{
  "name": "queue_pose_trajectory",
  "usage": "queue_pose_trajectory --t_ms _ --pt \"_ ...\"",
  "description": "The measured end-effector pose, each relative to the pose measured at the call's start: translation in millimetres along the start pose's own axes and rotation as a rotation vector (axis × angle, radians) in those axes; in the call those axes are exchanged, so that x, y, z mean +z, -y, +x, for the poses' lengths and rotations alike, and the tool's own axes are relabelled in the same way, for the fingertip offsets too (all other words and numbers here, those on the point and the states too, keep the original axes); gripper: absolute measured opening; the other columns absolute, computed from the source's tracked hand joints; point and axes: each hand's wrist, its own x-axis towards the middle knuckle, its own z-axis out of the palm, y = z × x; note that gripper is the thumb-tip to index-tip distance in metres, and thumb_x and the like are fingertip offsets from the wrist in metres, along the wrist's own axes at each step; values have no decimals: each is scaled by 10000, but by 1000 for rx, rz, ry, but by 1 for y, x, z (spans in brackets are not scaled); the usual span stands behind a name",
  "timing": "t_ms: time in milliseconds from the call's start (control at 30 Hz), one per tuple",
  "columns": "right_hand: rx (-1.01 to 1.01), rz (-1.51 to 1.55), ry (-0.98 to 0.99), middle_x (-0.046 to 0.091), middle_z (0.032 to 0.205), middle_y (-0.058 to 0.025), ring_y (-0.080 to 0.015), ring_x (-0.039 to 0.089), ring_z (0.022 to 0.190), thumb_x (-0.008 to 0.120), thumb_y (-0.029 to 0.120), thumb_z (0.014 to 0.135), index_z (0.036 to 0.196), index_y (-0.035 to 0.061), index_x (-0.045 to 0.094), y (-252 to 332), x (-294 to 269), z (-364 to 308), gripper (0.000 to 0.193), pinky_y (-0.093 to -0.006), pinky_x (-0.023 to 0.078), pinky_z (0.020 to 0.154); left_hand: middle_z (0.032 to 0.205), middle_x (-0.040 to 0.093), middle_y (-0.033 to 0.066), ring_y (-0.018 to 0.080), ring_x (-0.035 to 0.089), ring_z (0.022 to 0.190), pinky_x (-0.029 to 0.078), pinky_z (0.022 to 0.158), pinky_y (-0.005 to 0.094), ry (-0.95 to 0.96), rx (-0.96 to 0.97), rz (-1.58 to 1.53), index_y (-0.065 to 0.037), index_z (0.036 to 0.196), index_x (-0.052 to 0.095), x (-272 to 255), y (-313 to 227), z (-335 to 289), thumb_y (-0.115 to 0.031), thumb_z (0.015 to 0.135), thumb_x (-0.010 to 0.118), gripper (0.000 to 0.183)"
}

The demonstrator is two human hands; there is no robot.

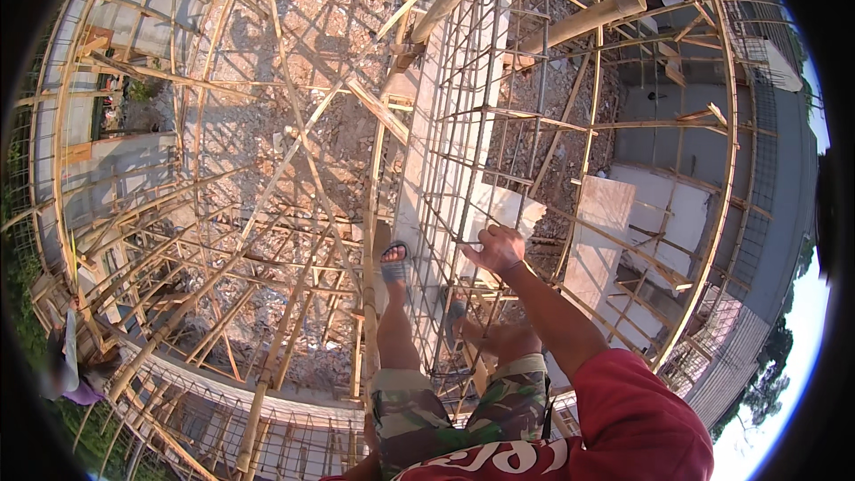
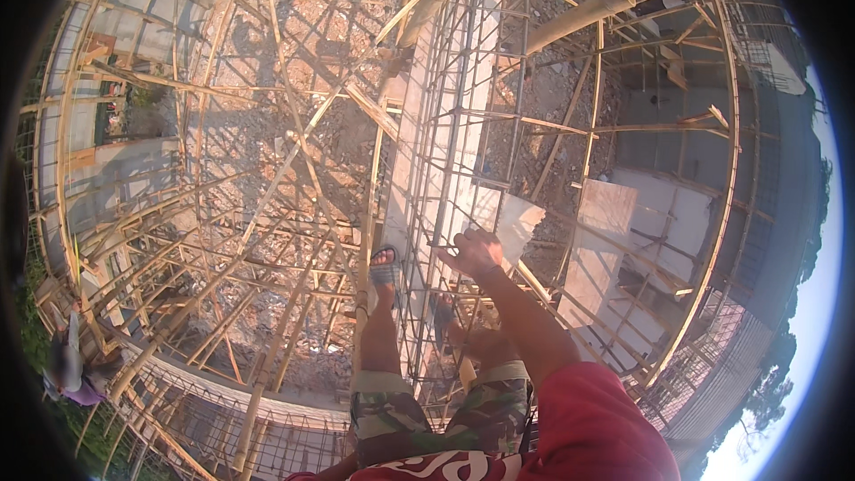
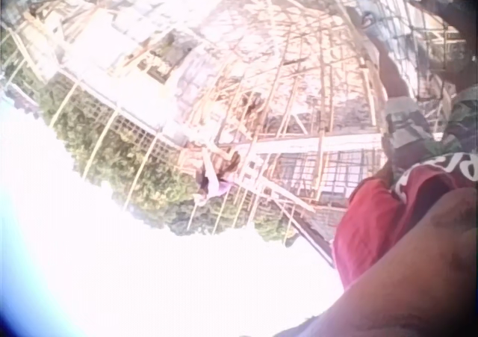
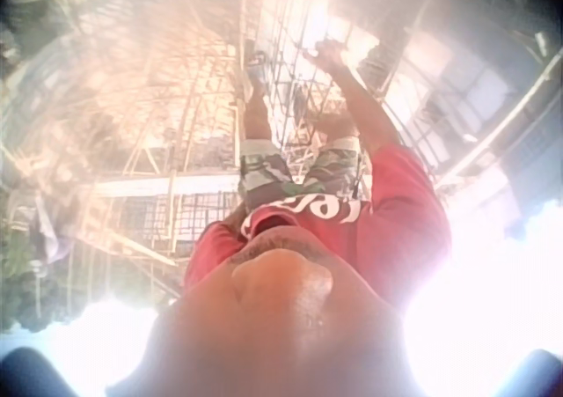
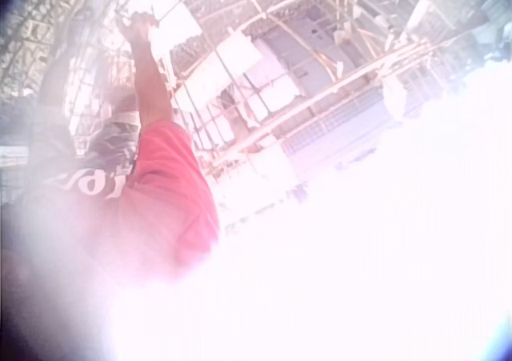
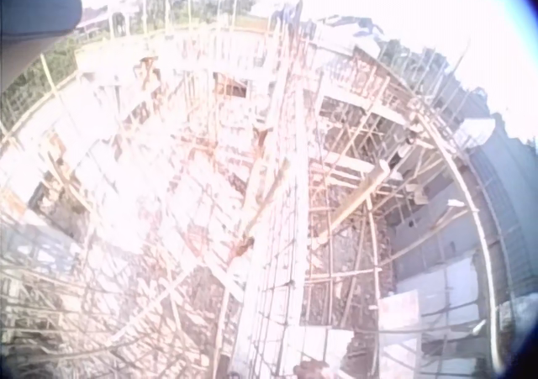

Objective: The person walks along a narrow bamboo scaffold and repeatedly lifts, positions, and secures bamboo poles to the structure. He uses a measuring tape to check dimensions and adjusts the placement of poles to align with the rebar framework.

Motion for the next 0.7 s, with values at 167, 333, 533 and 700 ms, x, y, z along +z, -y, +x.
queue_pose_trajectory --t_ms 167,333,533,700 --pt "-18 8 -4 553 593 -51 -265 606 558 780 541 706 582 113 588 0 2 2 485 -395 496 515 993 665 169 400 645 941 519 796 515 13 -16 -12 -109 1148 592 5 3 0 -246 910 591 274" --pt "15 36 14 557 599 -58 -268 610 562 763 555 718 582 114 592 -4 3 1 492 -402 509 529 997 667 171 401 649 940 521 793 518 19 -16 -21 -109 1156 588 10 8 3 -241 911 589 279" --pt "11 44 41 572 624 -55 -266 625 587 733 578 744 622 113 620 -6 5 -3 493 -399 519 539 1002 669 173 403 653 939 523 789 522 6 -35 -31 -108 1167 583 30 14 11 -234 912 587 284" --pt "-1 24 69 566 608 -49 -261 617 573 735 592 744 631 127 633 -5 1 0 489 -396 505 515 1021 674 203 412 674 909 535 778 532 30 72 -128 -79 1200 547 12 7 7 -250 853 651 401"
